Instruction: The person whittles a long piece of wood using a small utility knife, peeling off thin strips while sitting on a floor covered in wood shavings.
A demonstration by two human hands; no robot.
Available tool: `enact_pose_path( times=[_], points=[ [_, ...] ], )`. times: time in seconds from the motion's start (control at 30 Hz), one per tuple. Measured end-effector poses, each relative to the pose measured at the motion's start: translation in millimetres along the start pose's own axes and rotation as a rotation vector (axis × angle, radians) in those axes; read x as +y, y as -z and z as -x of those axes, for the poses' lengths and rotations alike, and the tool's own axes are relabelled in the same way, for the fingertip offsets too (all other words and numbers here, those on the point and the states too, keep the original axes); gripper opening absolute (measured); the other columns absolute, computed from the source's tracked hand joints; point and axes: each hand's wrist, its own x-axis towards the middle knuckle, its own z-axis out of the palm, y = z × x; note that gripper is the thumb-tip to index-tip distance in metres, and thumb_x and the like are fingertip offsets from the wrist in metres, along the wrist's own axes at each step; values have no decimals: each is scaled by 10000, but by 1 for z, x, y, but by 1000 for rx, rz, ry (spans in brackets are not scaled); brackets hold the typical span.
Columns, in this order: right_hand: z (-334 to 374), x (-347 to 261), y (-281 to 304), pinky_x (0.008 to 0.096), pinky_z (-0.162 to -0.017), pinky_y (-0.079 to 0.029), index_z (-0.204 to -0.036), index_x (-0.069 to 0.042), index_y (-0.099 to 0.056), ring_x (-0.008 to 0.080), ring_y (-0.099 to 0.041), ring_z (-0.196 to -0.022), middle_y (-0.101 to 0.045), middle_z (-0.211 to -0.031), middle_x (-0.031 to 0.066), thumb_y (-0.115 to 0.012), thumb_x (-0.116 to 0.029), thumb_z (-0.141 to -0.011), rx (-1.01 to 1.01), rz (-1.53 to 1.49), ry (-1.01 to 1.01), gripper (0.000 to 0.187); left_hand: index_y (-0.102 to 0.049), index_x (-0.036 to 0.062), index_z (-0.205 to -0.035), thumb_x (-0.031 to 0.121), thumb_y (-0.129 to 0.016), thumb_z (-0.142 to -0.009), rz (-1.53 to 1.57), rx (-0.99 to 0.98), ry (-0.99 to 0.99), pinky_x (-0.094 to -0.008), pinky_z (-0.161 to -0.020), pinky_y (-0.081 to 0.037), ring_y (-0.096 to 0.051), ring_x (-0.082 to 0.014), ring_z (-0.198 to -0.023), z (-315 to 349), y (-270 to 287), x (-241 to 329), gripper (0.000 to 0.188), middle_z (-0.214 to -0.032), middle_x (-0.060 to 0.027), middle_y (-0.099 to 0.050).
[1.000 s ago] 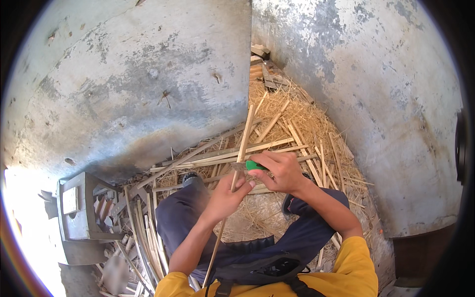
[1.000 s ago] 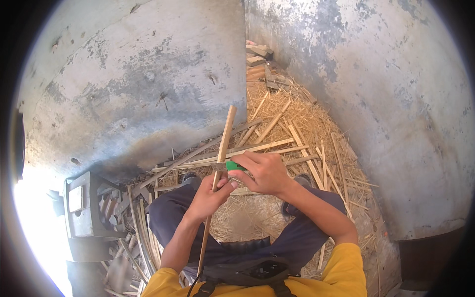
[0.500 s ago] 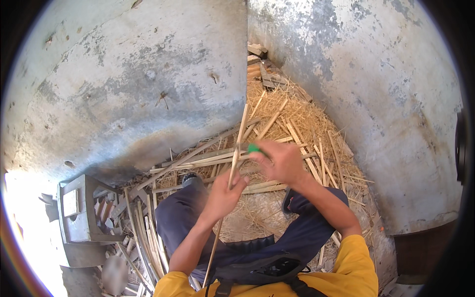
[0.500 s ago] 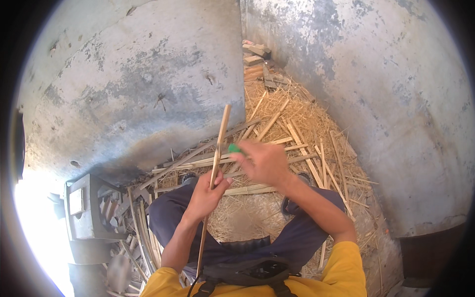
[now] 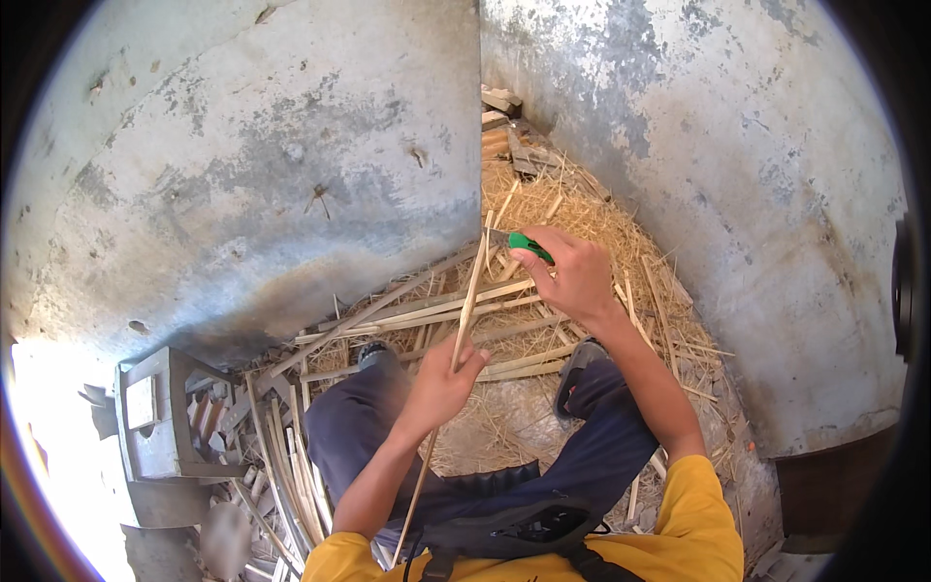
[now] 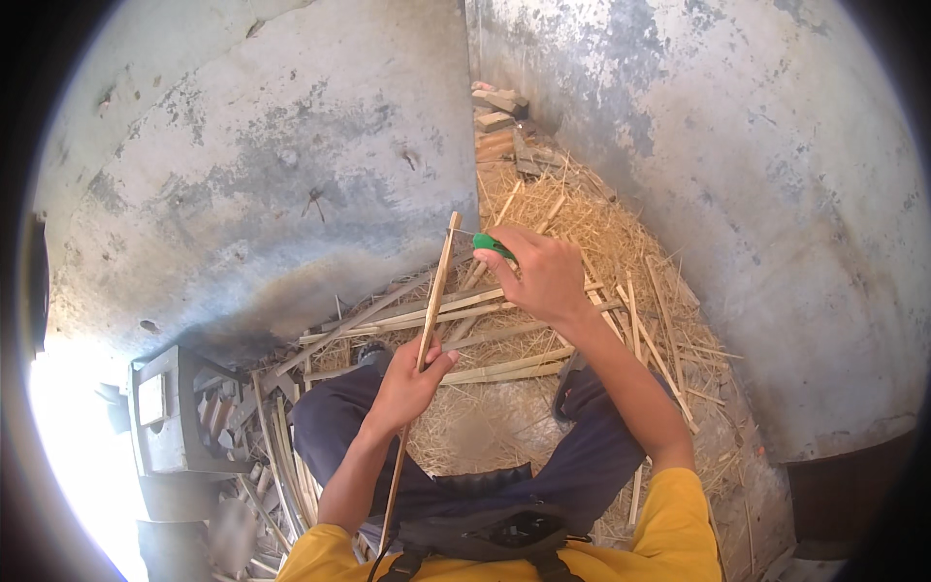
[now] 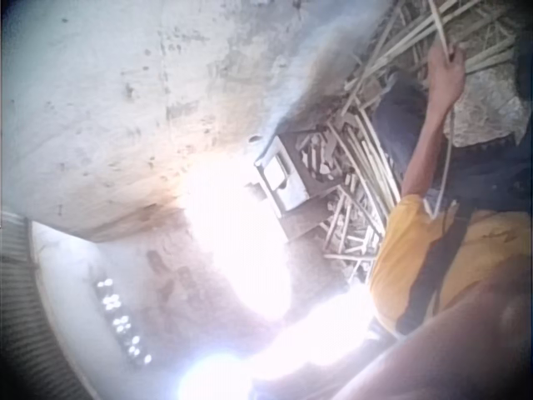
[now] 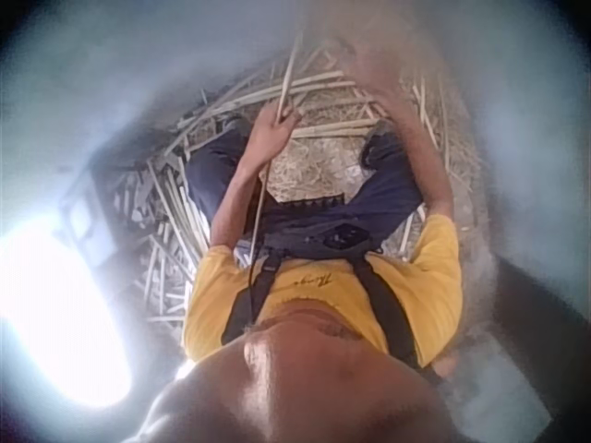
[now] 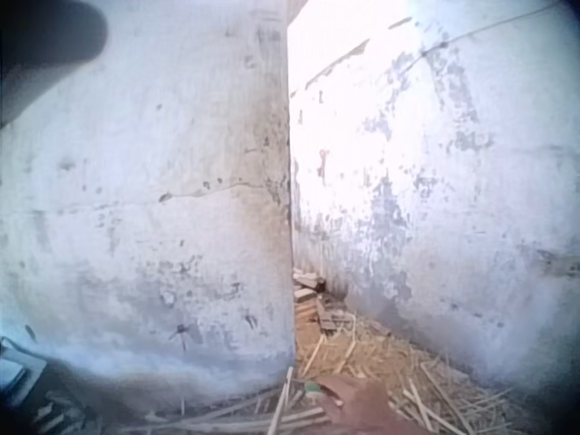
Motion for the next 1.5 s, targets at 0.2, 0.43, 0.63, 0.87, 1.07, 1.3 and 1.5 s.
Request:
enact_pose_path(
  times=[0.2,0.43,0.63,0.87,1.07,1.3,1.5],
  points=[
    [-29,74,18,408,-635,-581,-1237,-66,-777,267,-773,-741,-790,-880,144,-553,-513,-1095,-22,212,-659,520,-393,117,-819,183,-728,-1025,17,-126,8,-302,-605,-347,-368,-74,-697,13,-12,-10,399,-719,57,-388],
    [-4,94,42,396,-554,-456,-1183,-65,-763,220,-587,-572,-649,-683,81,-553,-473,-1105,60,55,-518,465,-519,37,-857,325,-725,-1045,-13,-32,51,-346,-605,-386,-436,-115,-682,1,5,4,400,-702,-8,-449],
    [15,27,13,367,-600,-470,-1099,-17,-726,207,-601,-640,-658,-801,104,-643,-374,-1070,-8,-216,-82,368,-521,89,-962,306,-690,-1066,182,-64,41,-256,-584,-346,-398,-41,-674,-2,-2,10,293,-748,75,-422],
    [40,-25,-2,366,-629,-584,-1102,-63,-751,289,-761,-755,-783,-968,108,-741,-375,-1001,-217,-285,136,328,-505,58,-1383,247,-572,-1125,352,-160,128,-223,-491,-360,-424,-27,-572,0,4,11,327,-735,70,-461],
    [41,-26,-7,368,-628,-587,-1102,-66,-753,285,-770,-773,-789,-988,100,-752,-354,-989,-207,-290,153,309,-478,64,-1447,259,-571,-1125,347,-153,126,-220,-478,-388,-434,-33,-539,3,10,21,388,-714,56,-479],
    [38,-30,-5,360,-596,-576,-1091,-81,-757,267,-759,-732,-789,-969,86,-754,-355,-983,-204,-233,174,295,-515,23,-1425,221,-593,-1112,123,-12,-27,-247,-509,-403,-476,-46,-572,3,4,10,379,-722,30,-530],
    [36,-27,-8,358,-546,-539,-1062,-97,-753,251,-721,-648,-761,-874,61,-757,-363,-975,-143,-185,214,280,-548,11,-1387,197,-598,-1100,95,26,-42,-275,-566,-426,-507,-65,-622,3,1,7,345,-721,23,-542]
  ],
)
